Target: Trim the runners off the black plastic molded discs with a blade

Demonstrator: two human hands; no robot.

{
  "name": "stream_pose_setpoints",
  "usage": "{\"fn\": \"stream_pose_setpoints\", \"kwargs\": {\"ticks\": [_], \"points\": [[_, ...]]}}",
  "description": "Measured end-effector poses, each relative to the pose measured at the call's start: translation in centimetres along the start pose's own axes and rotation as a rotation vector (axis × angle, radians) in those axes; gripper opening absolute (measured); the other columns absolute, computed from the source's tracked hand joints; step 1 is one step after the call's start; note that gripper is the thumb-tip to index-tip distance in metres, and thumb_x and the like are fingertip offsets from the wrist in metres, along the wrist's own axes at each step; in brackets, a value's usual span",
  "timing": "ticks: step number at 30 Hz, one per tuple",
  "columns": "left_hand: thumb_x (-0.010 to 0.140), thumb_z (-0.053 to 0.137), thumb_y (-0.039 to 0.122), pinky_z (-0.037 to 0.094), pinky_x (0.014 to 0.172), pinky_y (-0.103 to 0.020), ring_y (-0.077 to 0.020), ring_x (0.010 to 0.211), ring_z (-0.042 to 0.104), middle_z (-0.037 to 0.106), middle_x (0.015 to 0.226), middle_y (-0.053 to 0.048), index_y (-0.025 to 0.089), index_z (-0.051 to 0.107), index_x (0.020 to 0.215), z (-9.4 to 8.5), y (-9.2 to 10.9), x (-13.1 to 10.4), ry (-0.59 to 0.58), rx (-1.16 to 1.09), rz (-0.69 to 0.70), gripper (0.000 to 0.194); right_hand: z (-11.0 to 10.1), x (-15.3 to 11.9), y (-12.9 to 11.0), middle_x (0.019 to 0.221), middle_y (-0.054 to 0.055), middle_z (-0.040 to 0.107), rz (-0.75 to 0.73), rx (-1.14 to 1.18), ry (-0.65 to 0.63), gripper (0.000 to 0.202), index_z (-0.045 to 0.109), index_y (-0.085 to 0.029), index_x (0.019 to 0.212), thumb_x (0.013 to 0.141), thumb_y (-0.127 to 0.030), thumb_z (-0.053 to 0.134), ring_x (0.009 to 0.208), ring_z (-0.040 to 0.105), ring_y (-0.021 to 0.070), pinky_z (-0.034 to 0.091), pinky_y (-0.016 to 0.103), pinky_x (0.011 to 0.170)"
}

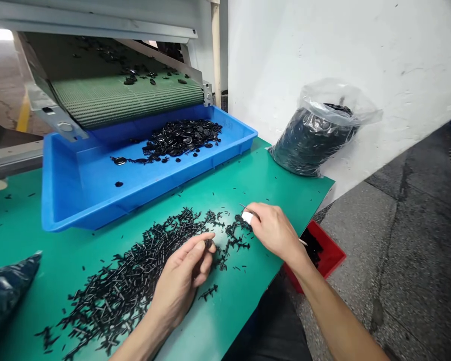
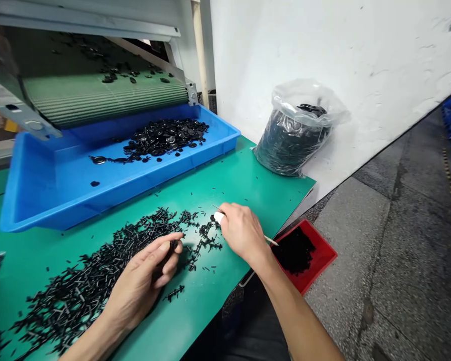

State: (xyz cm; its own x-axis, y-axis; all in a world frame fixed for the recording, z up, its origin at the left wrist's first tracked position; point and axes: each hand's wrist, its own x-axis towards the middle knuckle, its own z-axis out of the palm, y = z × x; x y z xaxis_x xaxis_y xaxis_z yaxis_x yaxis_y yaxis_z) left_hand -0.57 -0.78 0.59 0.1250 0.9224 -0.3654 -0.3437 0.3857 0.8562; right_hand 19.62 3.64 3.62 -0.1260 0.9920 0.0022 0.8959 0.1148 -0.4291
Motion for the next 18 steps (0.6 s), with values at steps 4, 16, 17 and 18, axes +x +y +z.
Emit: {"fn": "stream_pose_setpoints", "kwargs": {"ticks": [4,16,17,18], "points": [[0.084,0.069,0.037,0.024,0.038,-0.014,-0.0064,0.054,0.036,0.057,0.081,-0.002,0.016,0.069,0.098,0.1,0.7,0.0,-0.034,-0.117,-0.031,0.026,0.3,2.1,-0.8,0.09,0.007,0.067,-0.006,-0.116,-0.074,0.018,0.067,-0.018,0.087,0.088,-0.015,0.049,0.076,0.057,0.0176,0.027,0.028,0.059],[0.088,0.065,0.04,0.022,0.038,-0.014,-0.0048,0.051,0.031,0.056,0.075,-0.001,0.014,0.068,0.091,0.2,0.0,-0.1,-0.139,-0.092,-0.067,0.025,0.6,-1.2,-2.4,0.085,-0.002,0.06,-0.153,0.273,-0.008,0.017,0.067,-0.022,0.09,0.087,-0.013,0.053,0.073,0.053,0.0107,0.036,0.024,0.066],[0.088,0.065,0.041,0.022,0.038,-0.014,-0.0048,0.05,0.031,0.055,0.072,0.0,0.015,0.069,0.094,0.2,-0.1,-0.1,-0.147,-0.086,-0.062,0.027,0.8,-1.8,-2.8,0.086,-0.002,0.059,-0.175,0.307,-0.012,0.017,0.066,-0.022,0.089,0.087,-0.012,0.053,0.073,0.053,0.0107,0.036,0.024,0.067],[0.088,0.065,0.042,0.021,0.038,-0.014,-0.0047,0.049,0.029,0.053,0.067,0.001,0.015,0.069,0.096,0.2,-0.2,-0.1,-0.159,-0.082,-0.062,0.028,1.0,-2.3,-3.2,0.086,-0.002,0.059,-0.195,0.327,-0.018,0.018,0.067,-0.022,0.09,0.088,-0.012,0.052,0.074,0.054,0.0109,0.036,0.024,0.066]]}}
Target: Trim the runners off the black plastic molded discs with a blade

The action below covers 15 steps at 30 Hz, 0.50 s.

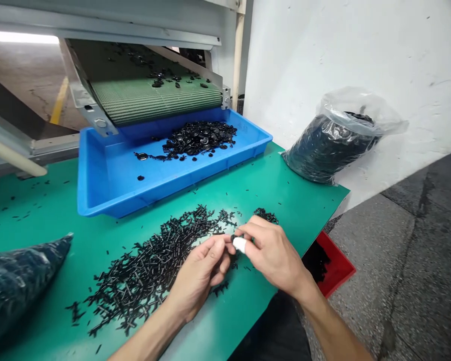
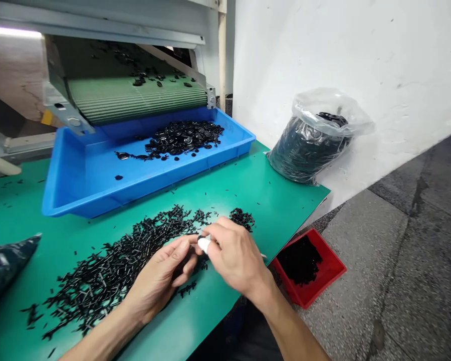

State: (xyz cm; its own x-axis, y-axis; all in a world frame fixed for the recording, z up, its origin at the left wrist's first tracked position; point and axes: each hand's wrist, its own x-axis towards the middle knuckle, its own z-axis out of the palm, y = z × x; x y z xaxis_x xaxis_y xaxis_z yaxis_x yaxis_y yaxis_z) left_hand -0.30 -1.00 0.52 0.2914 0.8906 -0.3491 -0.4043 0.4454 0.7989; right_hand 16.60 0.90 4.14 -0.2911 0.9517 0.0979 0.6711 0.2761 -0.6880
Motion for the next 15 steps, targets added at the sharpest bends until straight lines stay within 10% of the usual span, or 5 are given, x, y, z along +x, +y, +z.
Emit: {"fn": "stream_pose_setpoints", "kwargs": {"ticks": [4,8,15], "points": [[0.084,0.07,0.04,0.018,0.04,-0.014,-0.004,0.045,0.025,0.042,0.051,0.007,0.014,0.069,0.098,-0.3,-0.4,-0.1,-0.016,-0.024,-0.017,0.029,0.7,-1.3,-0.9,0.094,0.0,0.059,-0.081,0.06,-0.061,0.032,0.065,-0.025,0.106,0.089,-0.008,0.043,0.083,0.056,0.0131,0.04,0.025,0.072],[0.075,0.081,0.032,0.021,0.041,-0.014,-0.0042,0.05,0.036,0.059,0.069,-0.001,0.015,0.07,0.097,-0.3,-0.4,-0.1,0.053,-0.074,0.04,0.03,0.6,-2.4,-0.8,0.1,0.003,0.062,-0.077,0.061,-0.058,0.049,0.057,-0.022,0.12,0.081,0.0,0.037,0.086,0.058,0.0153,0.043,0.027,0.073],[0.069,0.085,0.032,0.023,0.043,-0.016,-0.0032,0.047,0.036,0.061,0.066,-0.002,0.014,0.073,0.092,-0.4,-0.7,-0.1,0.105,-0.05,0.072,0.031,2.5,-4.4,-1.0,0.084,0.004,0.064,-0.061,-0.189,0.12,0.028,0.059,-0.02,0.098,0.09,-0.005,0.036,0.076,0.058,0.0205,0.035,0.031,0.064]]}}
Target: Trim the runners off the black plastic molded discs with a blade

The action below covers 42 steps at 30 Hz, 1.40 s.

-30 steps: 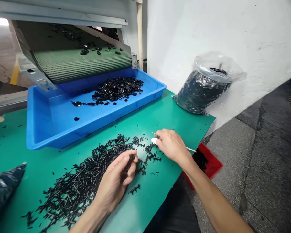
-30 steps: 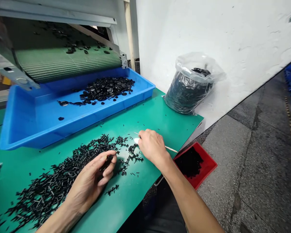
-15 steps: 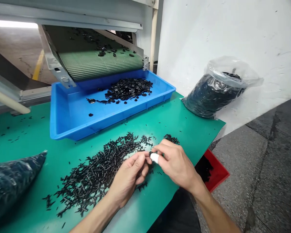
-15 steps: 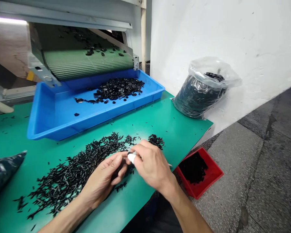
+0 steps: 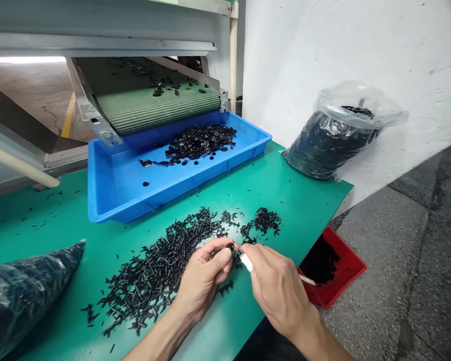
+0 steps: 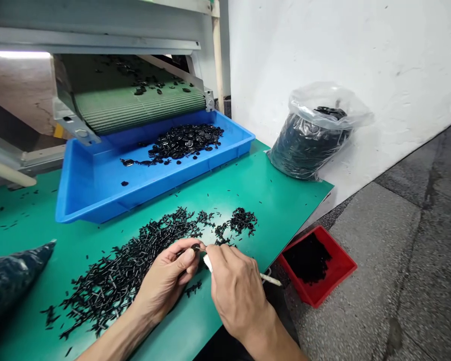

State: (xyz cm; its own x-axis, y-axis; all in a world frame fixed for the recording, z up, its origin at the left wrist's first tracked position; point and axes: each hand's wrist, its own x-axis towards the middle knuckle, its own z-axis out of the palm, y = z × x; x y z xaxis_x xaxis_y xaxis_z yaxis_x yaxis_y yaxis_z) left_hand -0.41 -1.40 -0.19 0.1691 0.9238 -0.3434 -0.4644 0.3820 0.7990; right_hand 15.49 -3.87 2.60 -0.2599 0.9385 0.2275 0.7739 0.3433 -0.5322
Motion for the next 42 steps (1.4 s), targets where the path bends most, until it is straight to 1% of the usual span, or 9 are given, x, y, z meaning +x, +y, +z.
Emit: {"fn": "stream_pose_setpoints", "kwargs": {"ticks": [9,14,19,22,27,32,35,38,42], "points": [[0.066,0.086,0.036,0.023,0.045,-0.019,-0.0064,0.048,0.035,0.053,0.056,0.002,0.017,0.075,0.093,0.2,0.0,-0.2,0.062,0.1,0.02,0.034,0.5,0.2,-0.7,0.079,0.004,0.062,-0.013,-0.136,0.011,0.025,0.057,-0.021,0.091,0.093,-0.005,0.038,0.074,0.056,0.0201,0.03,0.032,0.064],[0.074,0.078,0.041,0.027,0.047,-0.022,-0.0099,0.05,0.038,0.05,0.055,0.003,0.02,0.076,0.094,-0.3,0.2,-0.5,0.06,0.37,0.089,0.03,0.7,0.2,-0.6,0.071,0.002,0.059,0.014,-0.077,0.004,0.023,0.053,-0.02,0.082,0.091,-0.007,0.037,0.064,0.052,0.0168,0.025,0.031,0.06],[0.079,0.072,0.036,0.039,0.058,-0.025,-0.0132,0.059,0.049,0.066,0.077,-0.003,0.023,0.077,0.088,-0.1,1.3,-0.7,0.011,0.625,0.242,0.017,0.1,1.3,0.5,0.056,-0.005,0.043,0.133,0.151,-0.229,0.021,0.046,-0.021,0.072,0.086,-0.007,0.041,0.052,0.035,0.0112,0.019,0.028,0.054],[0.084,0.067,0.038,0.036,0.055,-0.024,-0.0132,0.057,0.046,0.06,0.066,-0.001,0.023,0.076,0.094,-0.1,1.4,-0.5,-0.017,0.668,0.205,0.02,-0.5,2.1,1.4,0.056,-0.006,0.039,0.179,0.221,-0.278,0.021,0.044,-0.021,0.07,0.086,-0.008,0.04,0.053,0.033,0.0104,0.018,0.027,0.054],[0.084,0.069,0.04,0.03,0.049,-0.021,-0.0094,0.055,0.039,0.062,0.076,-0.003,0.021,0.071,0.106,-0.5,0.9,0.0,0.017,0.407,0.076,0.029,-1.5,3.1,3.4,0.055,-0.006,0.033,0.271,0.067,-0.191,0.023,0.047,-0.021,0.07,0.087,-0.007,0.038,0.051,0.03,0.0114,0.017,0.028,0.053],[0.078,0.076,0.033,0.028,0.041,-0.016,-0.0072,0.056,0.04,0.06,0.083,-0.004,0.016,0.073,0.102,0.3,1.5,0.3,0.073,0.034,-0.017,0.03,-2.4,4.5,4.9,0.079,0.0,0.054,0.201,-0.114,-0.112,0.025,0.062,-0.021,0.089,0.09,-0.008,0.041,0.067,0.047,0.0131,0.025,0.027,0.058],[0.077,0.076,0.034,0.029,0.038,-0.014,-0.0069,0.055,0.04,0.058,0.08,-0.003,0.014,0.073,0.097,0.5,2.0,0.4,0.09,-0.044,-0.038,0.028,-2.4,5.4,4.5,0.088,0.003,0.056,0.162,-0.234,-0.156,0.026,0.064,-0.021,0.1,0.091,-0.01,0.043,0.07,0.05,0.0142,0.026,0.027,0.057],[0.08,0.072,0.036,0.031,0.037,-0.013,-0.006,0.053,0.039,0.057,0.078,-0.002,0.014,0.071,0.09,0.3,2.0,0.4,0.043,-0.054,-0.05,0.024,-2.0,5.5,3.4,0.087,0.004,0.056,0.132,-0.325,-0.226,0.024,0.065,-0.02,0.094,0.092,-0.011,0.043,0.066,0.051,0.0137,0.025,0.028,0.054],[0.081,0.072,0.035,0.031,0.035,-0.011,-0.0048,0.051,0.037,0.056,0.077,-0.001,0.014,0.068,0.083,0.1,2.2,0.4,0.037,-0.097,-0.07,0.022,-1.7,4.6,3.1,0.085,0.001,0.057,0.074,-0.225,-0.262,0.027,0.067,-0.022,0.097,0.092,-0.01,0.044,0.068,0.052,0.0127,0.03,0.026,0.057]]}}
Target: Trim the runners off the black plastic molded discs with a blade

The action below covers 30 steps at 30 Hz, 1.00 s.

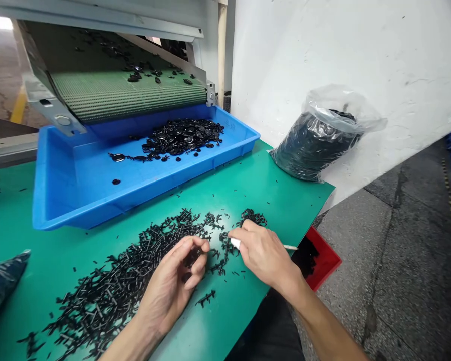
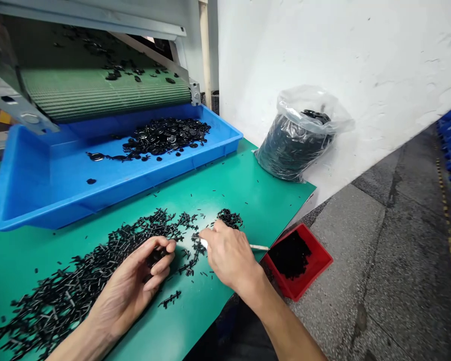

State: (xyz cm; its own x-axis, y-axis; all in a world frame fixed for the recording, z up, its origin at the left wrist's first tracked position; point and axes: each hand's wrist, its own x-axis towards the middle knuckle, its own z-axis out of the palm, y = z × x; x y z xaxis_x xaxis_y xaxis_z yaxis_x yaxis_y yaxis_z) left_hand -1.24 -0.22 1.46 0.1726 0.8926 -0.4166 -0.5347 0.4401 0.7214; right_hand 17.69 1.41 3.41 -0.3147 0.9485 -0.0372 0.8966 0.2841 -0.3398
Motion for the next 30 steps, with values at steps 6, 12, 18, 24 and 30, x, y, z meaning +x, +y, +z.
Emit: {"fn": "stream_pose_setpoints", "kwargs": {"ticks": [6,12,18,24,30], "points": [[0.079,0.073,0.028,0.031,0.032,-0.01,-0.0045,0.047,0.036,0.047,0.067,0.003,0.015,0.064,0.076,0.5,0.5,-0.2,0.057,-0.136,-0.059,0.017,-0.6,-0.3,3.3,0.1,0.005,0.06,0.147,0.1,0.176,0.036,0.065,-0.02,0.111,0.09,-0.006,0.041,0.086,0.057,0.0152,0.037,0.026,0.071],[0.076,0.077,0.036,0.024,0.029,-0.009,-0.0024,0.041,0.026,0.039,0.058,0.007,0.015,0.065,0.076,0.4,0.2,-0.2,0.022,-0.164,-0.102,0.024,-1.1,1.6,2.5,0.091,0.003,0.059,0.108,-0.025,0.048,0.029,0.068,-0.022,0.104,0.091,-0.011,0.044,0.073,0.055,0.0141,0.032,0.027,0.059],[0.078,0.076,0.039,0.02,0.033,-0.01,-0.0033,0.045,0.028,0.045,0.061,0.005,0.015,0.067,0.086,0.1,-0.3,-0.2,-0.03,0.009,-0.084,0.027,-1.3,2.1,2.0,0.091,0.004,0.06,0.068,0.002,0.014,0.032,0.069,-0.021,0.101,0.088,-0.006,0.044,0.075,0.055,0.0149,0.033,0.027,0.06],[0.086,0.066,0.045,0.018,0.039,-0.015,-0.0051,0.049,0.032,0.054,0.069,0.001,0.017,0.065,0.092,0.4,-1.2,-0.3,-0.119,0.264,-0.061,0.029,-1.5,-0.2,0.1,0.091,0.0,0.058,-0.15,0.385,0.041,0.041,0.07,-0.025,0.103,0.084,0.0,0.044,0.082,0.056,0.0119,0.039,0.024,0.074],[0.082,0.071,0.044,0.015,0.042,-0.018,-0.0053,0.047,0.024,0.043,0.054,0.006,0.017,0.065,0.09,-0.2,-1.6,-0.3,-0.163,0.228,-0.039,0.029,-0.9,-1.6,-2.1,0.087,-0.002,0.055,-0.196,0.549,0.007,0.041,0.067,-0.026,0.102,0.084,0.001,0.043,0.08,0.055,0.0111,0.039,0.023,0.071]]}}
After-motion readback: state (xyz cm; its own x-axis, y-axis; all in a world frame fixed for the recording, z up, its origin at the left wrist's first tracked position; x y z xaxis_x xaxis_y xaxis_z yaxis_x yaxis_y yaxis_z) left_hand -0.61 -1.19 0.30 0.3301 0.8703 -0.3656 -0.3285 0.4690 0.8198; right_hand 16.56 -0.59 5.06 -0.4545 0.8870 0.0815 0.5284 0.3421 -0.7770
